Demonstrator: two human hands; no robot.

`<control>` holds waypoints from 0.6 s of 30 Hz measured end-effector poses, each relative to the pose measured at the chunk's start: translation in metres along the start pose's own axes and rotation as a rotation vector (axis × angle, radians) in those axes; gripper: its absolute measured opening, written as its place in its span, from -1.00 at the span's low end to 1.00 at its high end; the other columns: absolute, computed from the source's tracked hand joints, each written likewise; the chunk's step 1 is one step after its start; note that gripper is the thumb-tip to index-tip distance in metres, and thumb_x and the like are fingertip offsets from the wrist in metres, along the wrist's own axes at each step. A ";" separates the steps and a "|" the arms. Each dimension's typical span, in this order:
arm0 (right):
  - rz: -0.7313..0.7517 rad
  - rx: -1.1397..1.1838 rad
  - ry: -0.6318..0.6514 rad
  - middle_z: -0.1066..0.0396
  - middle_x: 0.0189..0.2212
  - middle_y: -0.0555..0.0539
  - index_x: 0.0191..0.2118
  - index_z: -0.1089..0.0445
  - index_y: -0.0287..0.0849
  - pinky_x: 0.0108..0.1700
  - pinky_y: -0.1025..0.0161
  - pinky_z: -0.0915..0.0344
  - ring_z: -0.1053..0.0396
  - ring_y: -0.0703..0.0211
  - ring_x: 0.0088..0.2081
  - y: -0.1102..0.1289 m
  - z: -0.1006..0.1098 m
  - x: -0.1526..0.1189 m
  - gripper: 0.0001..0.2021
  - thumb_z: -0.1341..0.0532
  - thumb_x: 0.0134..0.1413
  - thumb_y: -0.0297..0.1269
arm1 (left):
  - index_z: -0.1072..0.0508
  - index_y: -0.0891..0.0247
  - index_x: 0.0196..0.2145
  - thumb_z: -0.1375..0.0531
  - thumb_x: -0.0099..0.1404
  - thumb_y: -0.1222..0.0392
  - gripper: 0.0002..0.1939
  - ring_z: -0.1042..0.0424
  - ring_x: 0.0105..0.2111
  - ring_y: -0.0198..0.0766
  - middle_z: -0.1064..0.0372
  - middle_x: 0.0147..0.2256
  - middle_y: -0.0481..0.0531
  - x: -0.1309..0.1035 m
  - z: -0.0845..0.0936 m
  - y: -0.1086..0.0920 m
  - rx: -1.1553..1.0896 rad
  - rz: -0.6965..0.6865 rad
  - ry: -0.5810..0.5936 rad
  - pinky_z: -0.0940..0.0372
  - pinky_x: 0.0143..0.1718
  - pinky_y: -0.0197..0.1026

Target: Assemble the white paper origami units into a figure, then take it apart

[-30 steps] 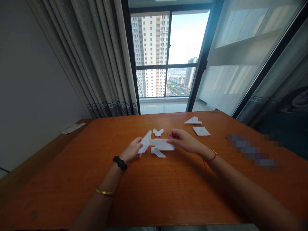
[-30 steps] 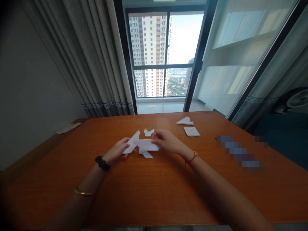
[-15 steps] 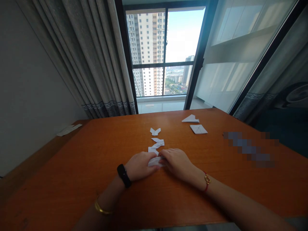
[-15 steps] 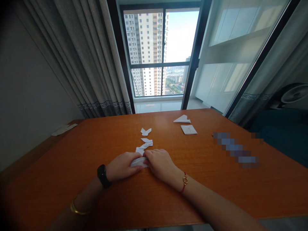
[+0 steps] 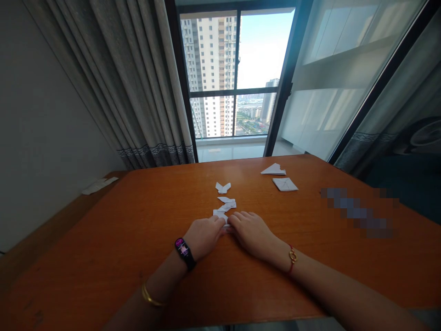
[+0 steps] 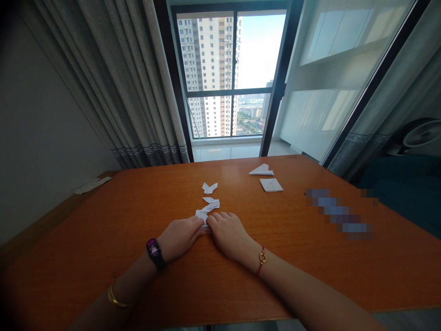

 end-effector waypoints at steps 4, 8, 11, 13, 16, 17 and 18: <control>0.031 -0.005 0.000 -0.42 -0.31 -0.06 -0.27 -0.31 -0.16 -0.28 0.22 -0.10 -0.34 0.12 -0.29 -0.003 0.001 0.001 -0.86 -0.04 0.25 -0.32 | -0.32 0.18 -0.20 0.01 0.35 0.06 -0.80 -0.42 -0.22 -0.12 -0.39 -0.19 0.06 -0.001 0.005 0.000 -0.031 0.001 -0.042 -0.27 -0.24 -0.17; 0.040 -0.026 -0.001 -0.42 -0.31 -0.08 -0.26 -0.32 -0.17 -0.28 0.21 -0.07 -0.32 0.12 -0.30 -0.004 0.000 0.001 -0.85 -0.03 0.26 -0.32 | -0.33 0.21 -0.24 0.04 0.37 0.08 -0.78 -0.42 -0.26 -0.14 -0.38 -0.21 0.09 0.000 0.003 0.001 -0.047 0.016 -0.044 -0.27 -0.26 -0.17; 0.040 -0.029 -0.032 -0.42 -0.31 -0.10 -0.25 -0.32 -0.17 -0.26 0.19 -0.05 -0.30 0.11 -0.30 0.000 -0.001 0.001 -0.80 0.01 0.29 -0.26 | -0.32 0.21 -0.24 0.08 0.39 0.10 -0.77 -0.42 -0.29 -0.16 -0.38 -0.22 0.08 0.002 -0.003 0.001 -0.068 0.013 -0.033 -0.26 -0.28 -0.20; 0.045 -0.040 -0.057 -0.43 -0.32 -0.11 -0.26 -0.32 -0.17 -0.23 0.18 -0.03 -0.30 0.11 -0.29 0.003 0.000 0.001 -0.78 0.02 0.30 -0.25 | -0.32 0.21 -0.24 0.09 0.40 0.10 -0.76 -0.42 -0.28 -0.16 -0.38 -0.22 0.08 0.003 -0.005 0.002 -0.091 -0.001 -0.039 -0.26 -0.27 -0.20; 0.057 -0.055 -0.078 -0.44 -0.35 -0.11 -0.29 -0.33 -0.18 -0.19 0.16 0.00 -0.29 0.10 -0.28 0.003 0.002 0.001 -0.79 0.01 0.29 -0.29 | -0.33 0.21 -0.25 0.09 0.40 0.11 -0.75 -0.42 -0.27 -0.15 -0.39 -0.22 0.09 0.002 -0.003 0.002 -0.128 -0.011 -0.047 -0.26 -0.26 -0.20; 0.057 -0.051 -0.079 -0.44 -0.35 -0.10 -0.30 -0.34 -0.18 -0.20 0.16 0.00 -0.30 0.11 -0.28 0.002 0.003 0.001 -0.80 -0.01 0.28 -0.30 | -0.33 0.21 -0.23 0.08 0.40 0.11 -0.76 -0.42 -0.25 -0.15 -0.39 -0.21 0.09 0.001 -0.001 0.001 -0.140 -0.012 -0.057 -0.26 -0.25 -0.19; 0.053 -0.045 -0.076 -0.44 -0.35 -0.09 -0.30 -0.34 -0.18 -0.20 0.16 0.00 -0.30 0.11 -0.29 0.000 0.005 0.001 -0.82 -0.02 0.26 -0.32 | -0.33 0.20 -0.20 0.07 0.39 0.11 -0.77 -0.42 -0.23 -0.14 -0.39 -0.19 0.08 0.001 0.001 0.001 -0.152 -0.012 -0.072 -0.26 -0.24 -0.19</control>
Point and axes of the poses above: each hand's wrist, its own x-axis towards the middle knuckle, its own z-axis out of the back of the hand, y = z × x, the point moved 5 cm from there along x, towards the middle knuckle
